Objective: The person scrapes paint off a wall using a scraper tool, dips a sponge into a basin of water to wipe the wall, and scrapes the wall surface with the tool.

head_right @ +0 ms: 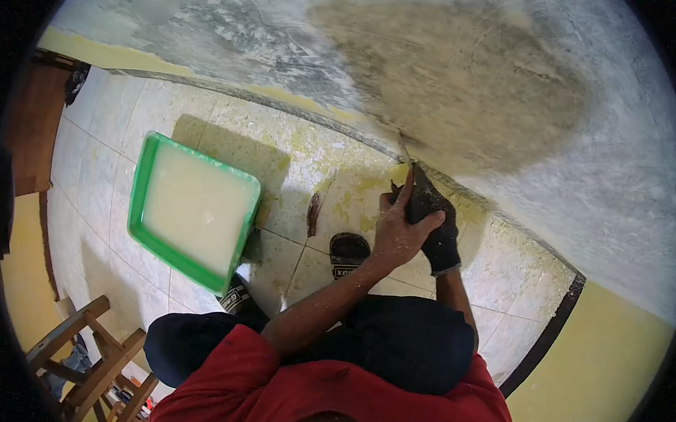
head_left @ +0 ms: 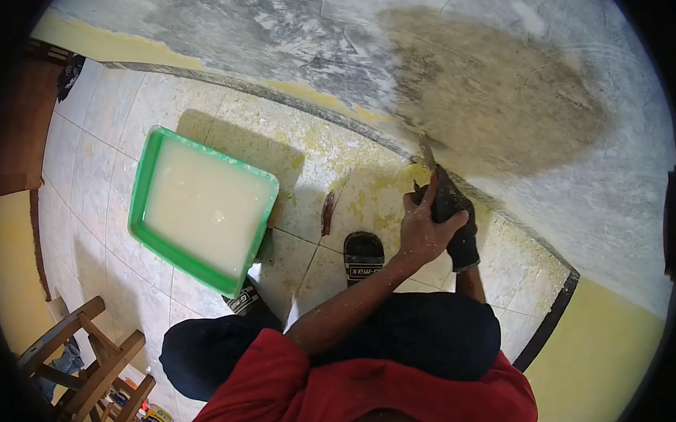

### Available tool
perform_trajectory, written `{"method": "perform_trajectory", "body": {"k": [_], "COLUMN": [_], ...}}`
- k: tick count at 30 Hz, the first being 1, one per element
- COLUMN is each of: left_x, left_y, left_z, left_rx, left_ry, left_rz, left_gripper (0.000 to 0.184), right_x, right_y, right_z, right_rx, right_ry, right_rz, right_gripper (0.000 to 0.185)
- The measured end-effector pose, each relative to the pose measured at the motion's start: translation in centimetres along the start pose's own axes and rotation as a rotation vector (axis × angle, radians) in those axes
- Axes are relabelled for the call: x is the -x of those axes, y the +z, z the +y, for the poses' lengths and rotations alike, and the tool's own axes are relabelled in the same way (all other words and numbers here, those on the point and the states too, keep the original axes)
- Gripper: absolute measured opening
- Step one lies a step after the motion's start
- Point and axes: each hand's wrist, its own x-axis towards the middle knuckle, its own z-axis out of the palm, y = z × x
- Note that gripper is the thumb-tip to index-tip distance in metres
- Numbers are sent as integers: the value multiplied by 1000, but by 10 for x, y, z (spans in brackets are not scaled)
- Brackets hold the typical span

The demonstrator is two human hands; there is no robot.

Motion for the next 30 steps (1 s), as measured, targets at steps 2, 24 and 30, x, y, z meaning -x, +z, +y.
{"method": "perform_trajectory", "body": {"k": [2, 24, 30], "left_x": [-2, -30, -28], "left_y": [1, -34, -30], "left_z": [-8, -33, -39], "left_rx": [68, 326, 92], "left_ry": [6, -79, 51], "left_rz": [17, 44, 91], "left_gripper": [92, 87, 83], "right_x": [4, -41, -30], "right_y": [-6, 4, 1], "right_z": [11, 50, 55], "right_rx": [523, 330, 121], "right_ry": [-140, -114, -91], "right_rz": [37, -60, -152], "right_gripper": [42, 43, 52]}}
